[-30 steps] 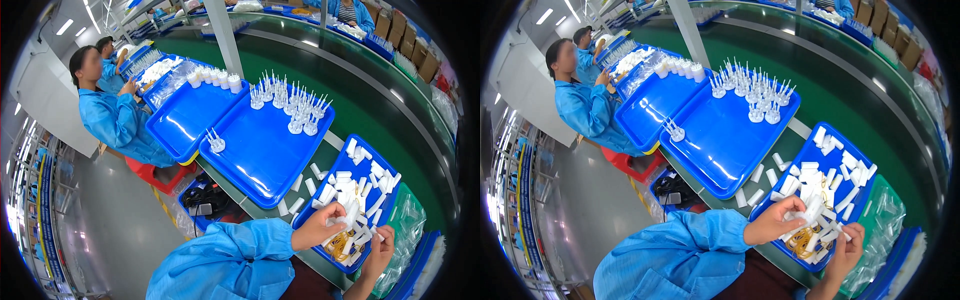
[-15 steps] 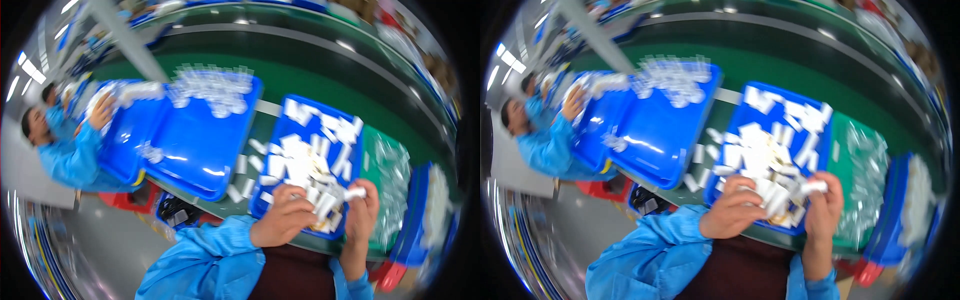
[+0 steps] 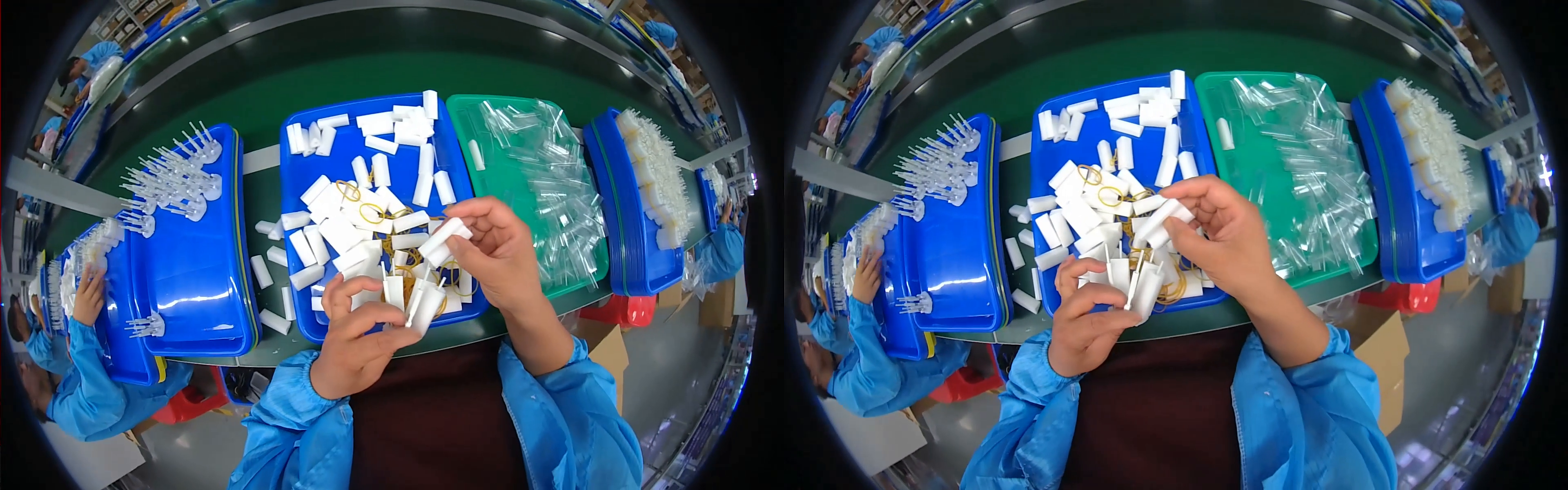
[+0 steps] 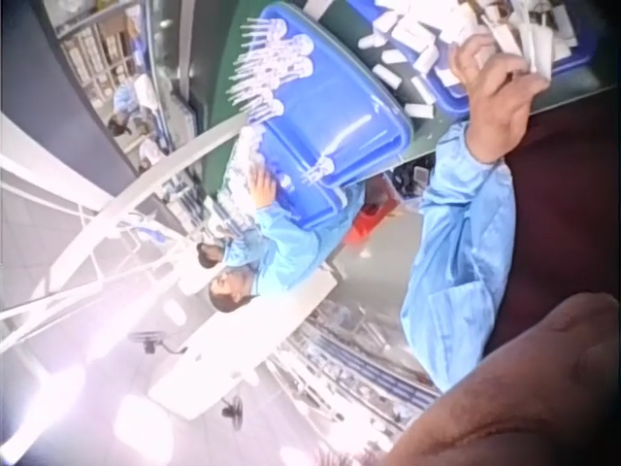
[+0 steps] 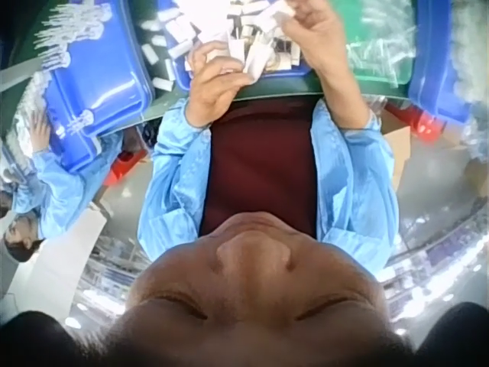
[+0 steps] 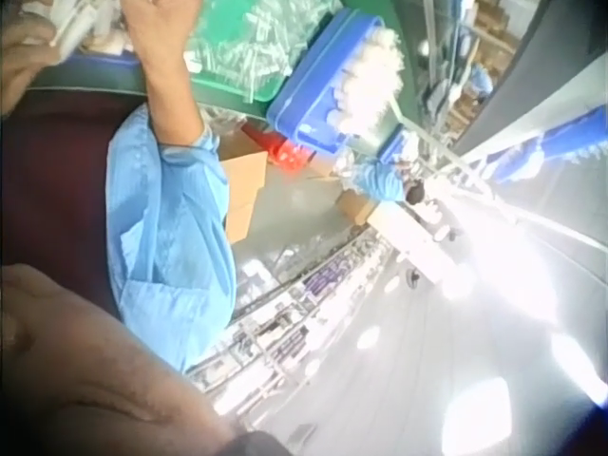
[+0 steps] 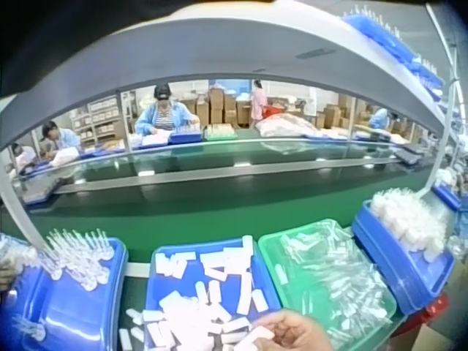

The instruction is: The person assembles small white plastic components by hand, securing them in groups using rubber bands.

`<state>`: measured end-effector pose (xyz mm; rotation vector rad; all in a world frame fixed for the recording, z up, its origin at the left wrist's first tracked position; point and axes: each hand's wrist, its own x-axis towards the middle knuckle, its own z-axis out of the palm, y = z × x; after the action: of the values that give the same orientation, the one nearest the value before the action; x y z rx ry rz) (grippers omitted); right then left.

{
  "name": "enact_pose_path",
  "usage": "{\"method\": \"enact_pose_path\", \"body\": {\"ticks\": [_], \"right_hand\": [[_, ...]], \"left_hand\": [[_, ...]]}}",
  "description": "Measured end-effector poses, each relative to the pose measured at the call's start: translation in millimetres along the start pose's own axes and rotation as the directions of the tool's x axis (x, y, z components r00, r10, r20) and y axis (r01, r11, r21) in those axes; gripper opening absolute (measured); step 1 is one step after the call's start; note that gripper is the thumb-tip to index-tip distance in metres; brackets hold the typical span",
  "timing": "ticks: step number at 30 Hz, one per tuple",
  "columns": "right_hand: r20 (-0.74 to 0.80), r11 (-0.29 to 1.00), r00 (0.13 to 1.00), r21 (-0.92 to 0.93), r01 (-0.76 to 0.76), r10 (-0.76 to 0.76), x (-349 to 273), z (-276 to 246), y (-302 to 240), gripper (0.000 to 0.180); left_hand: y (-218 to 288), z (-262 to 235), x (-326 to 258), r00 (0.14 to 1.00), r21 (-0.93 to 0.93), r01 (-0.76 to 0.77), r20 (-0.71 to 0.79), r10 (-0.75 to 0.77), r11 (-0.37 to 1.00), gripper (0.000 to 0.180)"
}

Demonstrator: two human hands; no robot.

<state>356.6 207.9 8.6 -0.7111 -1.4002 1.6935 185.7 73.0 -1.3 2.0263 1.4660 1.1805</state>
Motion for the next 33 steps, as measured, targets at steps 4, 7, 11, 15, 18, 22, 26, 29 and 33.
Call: {"method": "enact_pose_path", "body": {"ticks": [4, 7, 11, 15, 18, 22, 26, 29, 33], "right_hand": [[0.059, 0.997, 0.995, -0.002, -0.078, 0.078, -3.1, 1.2, -2.5, 0.027], [0.131, 0.991, 0.987, -0.112, -0.079, 0.094, -3.7, 1.7, -5.6, 0.027], [0.157, 0.969, 0.987, -0.246, 0.019, 0.02, -3.2, 1.2, -7.1, 0.025], [0.175, 0.908, 0.983, -0.4, 0.121, -0.053, -4.5, 6.5, -15.4, 0.024], [0.195, 0.923, 0.98, -0.368, 0.111, -0.04, -5.8, 7.7, -12.7, 0.023], [0.214, 0.971, 0.97, -0.232, -0.065, 0.116, -5.0, 8.4, -18.5, 0.022], [0.325, 0.937, 0.945, -0.34, 0.085, 0.032, -1.6, 4.9, -20.8, 0.018], [0.345, 0.932, 0.938, -0.346, 0.106, 0.021, -1.4, 5.0, -20.7, 0.014], [0.433, 0.922, 0.901, -0.338, 0.189, -0.026, -2.5, 10.2, -19.8, 0.015]], "left_hand": [[-1.0, 0.9, -2.2, 1.0, 0.001, -0.001, 0.028, 0.001, 1.0, 0.033], [-1.9, 1.0, -2.7, 0.999, 0.018, 0.003, 0.037, -0.004, 1.0, 0.035], [-2.2, -0.1, -3.3, 0.999, 0.006, 0.013, 0.03, -0.013, 1.0, 0.036], [-2.7, -0.8, -4.1, 0.999, 0.015, 0.012, 0.04, -0.013, 1.0, 0.035], [-2.4, -0.8, -5.0, 0.999, 0.021, 0.019, 0.026, -0.02, 1.0, 0.034], [-2.2, -2.6, -7.0, 0.999, 0.004, 0.035, 0.03, -0.035, 0.999, 0.034], [-2.3, -4.5, -9.5, 0.998, -0.005, 0.047, 0.04, -0.047, 0.999, 0.035], [-3.9, -5.3, -10.9, 0.998, -0.014, 0.037, 0.045, -0.036, 0.999, 0.034], [-8.4, -6.1, -15.8, 0.998, -0.084, 0.049, -0.03, -0.051, 0.995, 0.023]]}}
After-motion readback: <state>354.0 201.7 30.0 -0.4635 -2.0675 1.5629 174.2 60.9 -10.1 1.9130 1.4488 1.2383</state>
